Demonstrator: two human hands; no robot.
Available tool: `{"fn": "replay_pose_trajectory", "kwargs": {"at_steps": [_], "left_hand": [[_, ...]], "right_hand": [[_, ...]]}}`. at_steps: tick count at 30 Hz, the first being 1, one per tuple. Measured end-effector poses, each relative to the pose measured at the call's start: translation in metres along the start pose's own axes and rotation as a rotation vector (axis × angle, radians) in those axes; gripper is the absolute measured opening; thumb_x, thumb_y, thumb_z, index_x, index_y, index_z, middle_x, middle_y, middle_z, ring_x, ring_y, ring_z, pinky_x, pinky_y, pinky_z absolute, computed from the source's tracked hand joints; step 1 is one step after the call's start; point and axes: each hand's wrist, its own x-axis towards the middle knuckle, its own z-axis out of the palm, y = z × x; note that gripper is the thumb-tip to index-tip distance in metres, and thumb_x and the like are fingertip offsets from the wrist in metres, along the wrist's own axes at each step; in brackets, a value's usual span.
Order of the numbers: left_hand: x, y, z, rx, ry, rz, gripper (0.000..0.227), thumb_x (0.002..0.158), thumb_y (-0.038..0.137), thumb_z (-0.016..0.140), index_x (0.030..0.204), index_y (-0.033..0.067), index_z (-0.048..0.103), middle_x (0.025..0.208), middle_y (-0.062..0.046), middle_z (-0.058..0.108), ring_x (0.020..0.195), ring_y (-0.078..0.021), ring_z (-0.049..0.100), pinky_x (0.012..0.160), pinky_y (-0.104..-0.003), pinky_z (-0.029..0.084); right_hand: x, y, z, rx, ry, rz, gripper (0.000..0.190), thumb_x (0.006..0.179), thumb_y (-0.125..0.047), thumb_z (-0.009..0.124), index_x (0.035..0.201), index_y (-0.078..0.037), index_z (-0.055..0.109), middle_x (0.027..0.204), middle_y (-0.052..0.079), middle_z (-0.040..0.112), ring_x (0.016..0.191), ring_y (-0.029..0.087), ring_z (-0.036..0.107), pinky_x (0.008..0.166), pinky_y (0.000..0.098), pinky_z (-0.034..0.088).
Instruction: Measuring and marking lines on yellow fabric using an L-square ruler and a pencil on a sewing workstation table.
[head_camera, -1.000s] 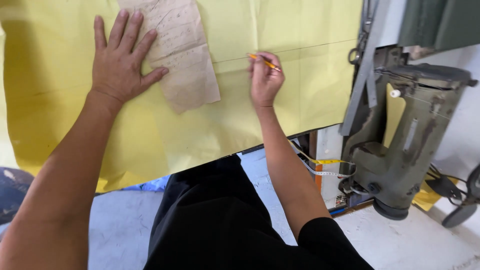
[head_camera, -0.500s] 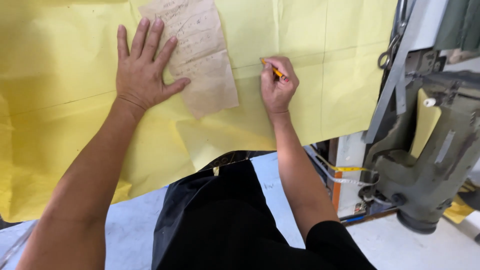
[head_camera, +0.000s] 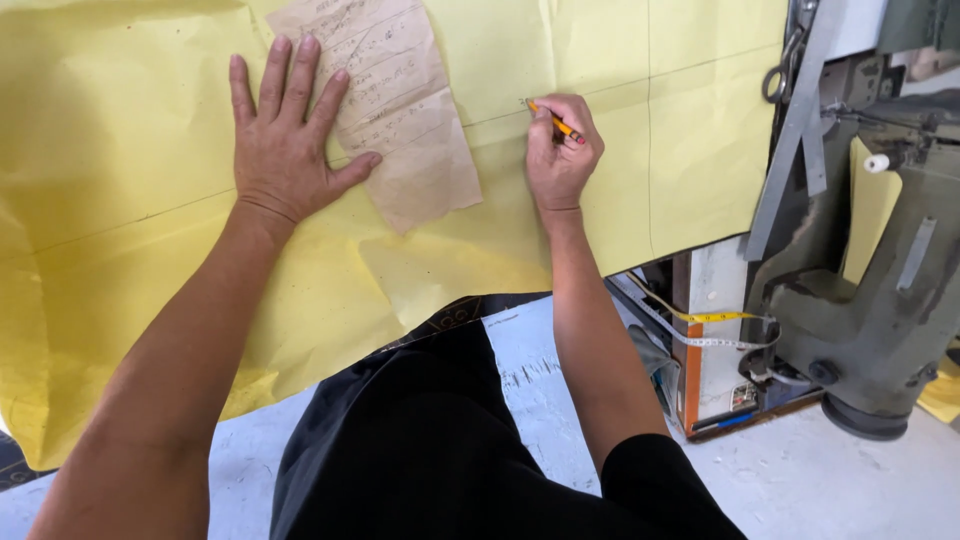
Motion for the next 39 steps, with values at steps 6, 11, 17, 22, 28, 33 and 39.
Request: {"fn": "replay_pose_trajectory", "kwargs": {"at_steps": [6, 11, 17, 22, 28, 33, 39], "left_hand": [[0.001, 0.000, -0.001, -0.012, -0.015, 0.010, 0.093, 0.110, 0.074, 0.035, 0.162, -0.0017, 0.053, 0.165, -0.031, 0.031, 0.150, -0.0525, 0.025, 0.114, -0.076, 0.010], [-0.001, -0.001, 0.000, 0.002, -0.005, 0.013, 0.091, 0.111, 0.071, 0.043, 0.159, -0.0048, 0.059, 0.166, -0.031, 0.034, 0.151, -0.0530, 0.026, 0.115, -0.075, 0.010], [-0.001, 0.000, -0.002, -0.008, 0.025, 0.023, 0.092, 0.113, 0.072, 0.037, 0.159, -0.0045, 0.058, 0.164, -0.033, 0.037, 0.150, -0.0533, 0.029, 0.114, -0.075, 0.011], [0.004, 0.004, -0.009, -0.056, -0.099, -0.081, 0.096, 0.106, 0.078, 0.029, 0.165, 0.0031, 0.042, 0.168, -0.026, 0.025, 0.154, -0.0461, 0.018, 0.117, -0.071, 0.004], [0.000, 0.003, -0.009, -0.095, -0.143, -0.111, 0.100, 0.103, 0.078, 0.024, 0.166, 0.0011, 0.034, 0.170, -0.024, 0.021, 0.156, -0.0436, 0.014, 0.120, -0.068, -0.001], [-0.003, -0.001, 0.000, -0.060, -0.090, -0.084, 0.102, 0.103, 0.073, 0.038, 0.164, -0.0086, 0.040, 0.171, -0.024, 0.025, 0.156, -0.0435, 0.017, 0.121, -0.068, 0.001], [-0.005, -0.003, 0.003, -0.034, -0.013, -0.037, 0.099, 0.106, 0.070, 0.046, 0.161, -0.0120, 0.048, 0.169, -0.026, 0.031, 0.155, -0.0447, 0.022, 0.120, -0.069, 0.005]], "right_hand": [[-0.001, 0.003, -0.002, 0.019, -0.044, -0.018, 0.014, 0.085, 0.008, 0.051, 0.085, 0.002, 0.064, 0.083, 0.011, 0.061, 0.071, 0.020, 0.058, 0.058, 0.0279, 0.045], [-0.001, 0.004, 0.000, 0.024, -0.036, -0.037, 0.017, 0.087, 0.009, 0.051, 0.088, 0.002, 0.066, 0.085, 0.012, 0.064, 0.069, 0.018, 0.058, 0.054, 0.0266, 0.042], [-0.001, 0.006, 0.002, 0.059, 0.028, -0.016, 0.017, 0.083, 0.011, 0.050, 0.083, 0.002, 0.064, 0.080, 0.010, 0.062, 0.069, 0.018, 0.057, 0.055, 0.0278, 0.043], [0.000, 0.005, -0.001, 0.018, -0.009, -0.084, 0.020, 0.081, 0.015, 0.050, 0.085, 0.003, 0.065, 0.083, 0.012, 0.063, 0.072, 0.021, 0.059, 0.062, 0.0306, 0.047], [0.000, 0.006, -0.002, -0.016, -0.031, -0.091, 0.017, 0.084, 0.014, 0.053, 0.084, 0.002, 0.067, 0.081, 0.013, 0.067, 0.073, 0.022, 0.064, 0.063, 0.0312, 0.051], [-0.004, 0.012, -0.002, -0.022, 0.000, 0.013, 0.015, 0.085, 0.008, 0.054, 0.081, 0.000, 0.067, 0.079, 0.009, 0.066, 0.070, 0.018, 0.060, 0.058, 0.0282, 0.045], [-0.005, 0.016, -0.003, -0.029, -0.008, 0.011, 0.015, 0.087, 0.007, 0.054, 0.083, 0.000, 0.067, 0.081, 0.008, 0.065, 0.071, 0.018, 0.061, 0.059, 0.0281, 0.048]]}}
